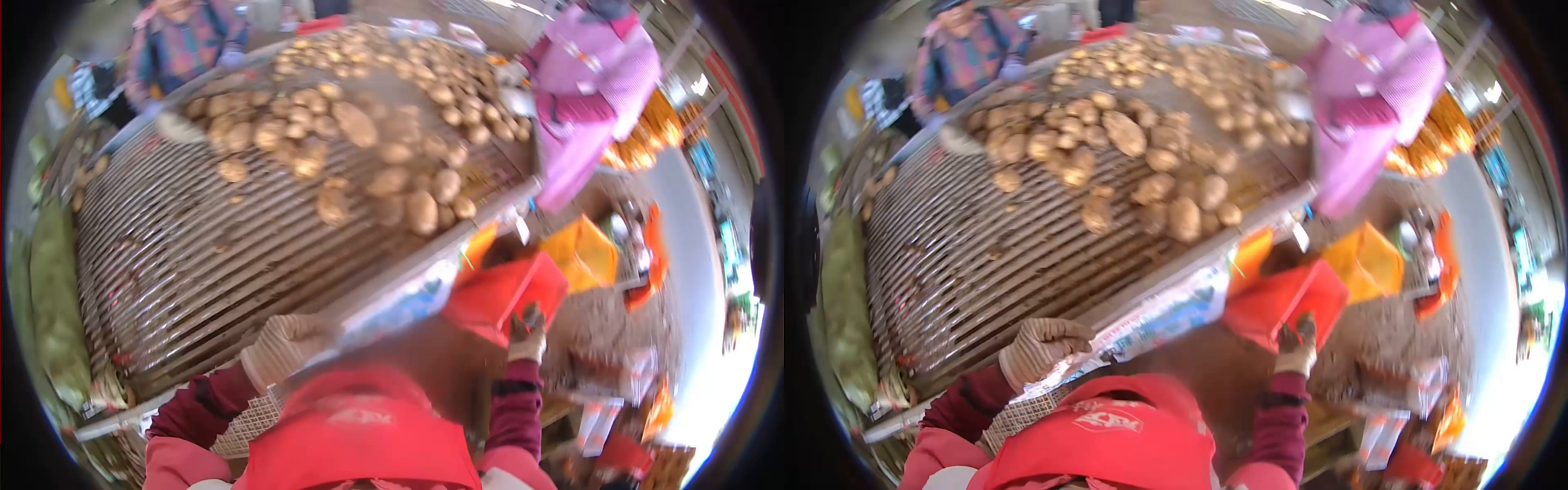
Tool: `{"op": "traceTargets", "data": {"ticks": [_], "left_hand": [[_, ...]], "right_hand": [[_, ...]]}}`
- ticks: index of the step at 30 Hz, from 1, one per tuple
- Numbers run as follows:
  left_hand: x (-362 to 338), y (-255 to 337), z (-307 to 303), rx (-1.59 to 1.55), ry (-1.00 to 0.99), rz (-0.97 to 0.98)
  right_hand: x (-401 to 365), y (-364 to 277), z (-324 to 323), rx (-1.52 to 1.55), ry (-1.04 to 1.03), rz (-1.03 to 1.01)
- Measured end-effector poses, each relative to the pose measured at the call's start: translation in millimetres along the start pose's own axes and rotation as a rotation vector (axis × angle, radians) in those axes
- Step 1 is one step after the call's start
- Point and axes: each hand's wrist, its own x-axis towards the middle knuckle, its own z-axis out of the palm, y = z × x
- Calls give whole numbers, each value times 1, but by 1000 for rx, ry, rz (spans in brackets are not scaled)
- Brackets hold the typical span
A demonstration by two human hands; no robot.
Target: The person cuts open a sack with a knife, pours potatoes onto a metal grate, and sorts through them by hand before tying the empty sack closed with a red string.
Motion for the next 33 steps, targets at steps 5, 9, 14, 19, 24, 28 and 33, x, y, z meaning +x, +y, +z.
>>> {"op": "traceTargets", "data": {"ticks": [5, 9, 14, 19, 24, 28, 33], "left_hand": [[-28, -21, -8, -168, 248, 40], [-56, -51, -21, 6, 486, 18], [-104, -57, -42, -31, 878, -20], [-160, -105, -98, 524, 1298, 169], [-252, -119, -175, 641, 1776, 187], [-345, -121, -239, 697, 1976, 72], [-424, -146, -338, 1033, 2050, -122]], "right_hand": [[-14, 25, 48, -428, -365, -15], [-81, 75, 159, -783, -581, -230], [-111, 140, 194, -1190, -1181, -915], [-227, 175, 199, -1037, -1465, -635], [-255, 219, 179, -1163, -1712, -934], [-324, 258, 169, -1193, -1855, -813], [-369, 313, 155, -1586, -1934, -976]]}}
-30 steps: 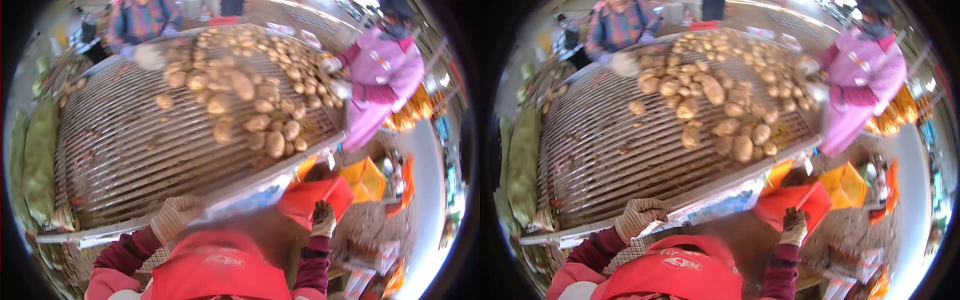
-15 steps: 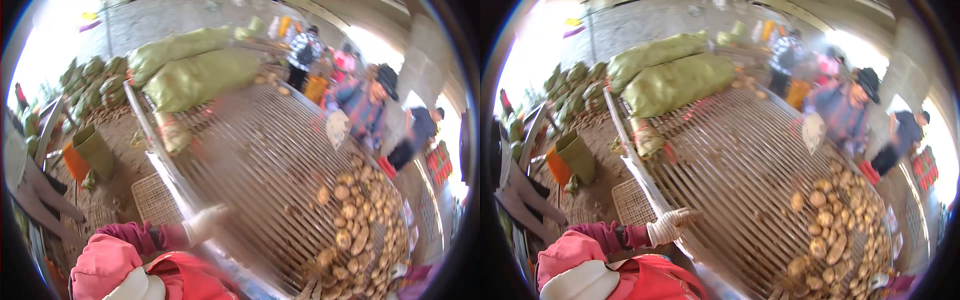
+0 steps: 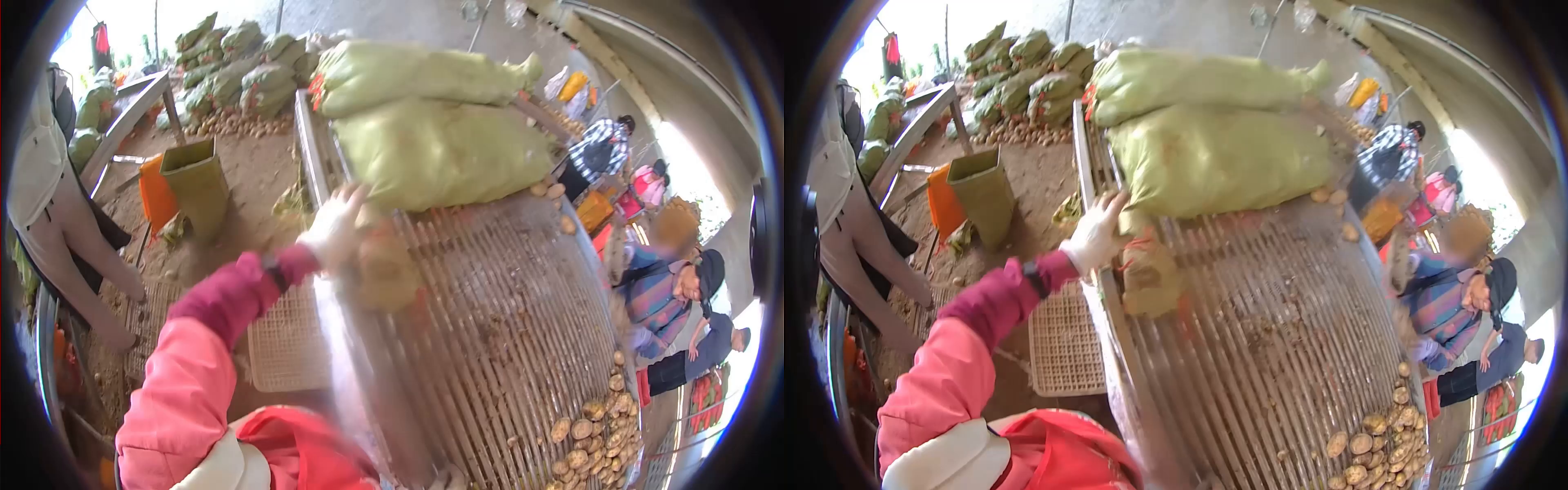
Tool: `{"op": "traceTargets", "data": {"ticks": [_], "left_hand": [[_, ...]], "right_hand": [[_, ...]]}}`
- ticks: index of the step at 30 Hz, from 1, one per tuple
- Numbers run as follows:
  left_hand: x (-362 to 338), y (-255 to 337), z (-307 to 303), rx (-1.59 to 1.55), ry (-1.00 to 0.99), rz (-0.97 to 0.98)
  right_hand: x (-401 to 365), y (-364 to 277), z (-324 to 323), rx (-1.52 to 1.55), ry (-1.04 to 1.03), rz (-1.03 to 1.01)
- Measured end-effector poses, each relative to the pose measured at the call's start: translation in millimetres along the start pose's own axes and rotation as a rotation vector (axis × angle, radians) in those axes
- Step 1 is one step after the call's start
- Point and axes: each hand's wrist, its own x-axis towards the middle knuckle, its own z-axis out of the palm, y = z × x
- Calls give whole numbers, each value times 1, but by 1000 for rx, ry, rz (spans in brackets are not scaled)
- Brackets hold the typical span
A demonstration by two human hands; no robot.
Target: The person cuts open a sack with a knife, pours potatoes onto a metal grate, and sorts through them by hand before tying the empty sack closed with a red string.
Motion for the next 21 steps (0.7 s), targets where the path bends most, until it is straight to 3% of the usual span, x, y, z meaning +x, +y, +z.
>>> {"op": "traceTargets", "data": {"ticks": [1, 2, 3, 4, 5, 12, 15, 21], "left_hand": [[16, -9, 3, 21, -25, 36], [28, -15, 8, -21, -191, -45], [36, -22, 14, -63, -365, -131], [32, -28, 26, -25, -306, -109], [24, -32, 39, 14, -245, -85], [20, -34, 48, 195, -287, -52], [18, -48, 55, 203, -269, 28], [18, -54, 54, 145, -224, 36]], "right_hand": [[1, -7, 4, -106, -68, 20], [1, -2, 8, -78, -5, -72], [1, -3, 10, 11, -28, 28], [3, -9, 9, 95, -48, 84], [1, 40, 30, 89, 9, -166], [1, 29, 24, 607, -269, 276], [-2, 35, 20, 442, -313, 136], [5, 21, 16, 340, -301, 214]]}}
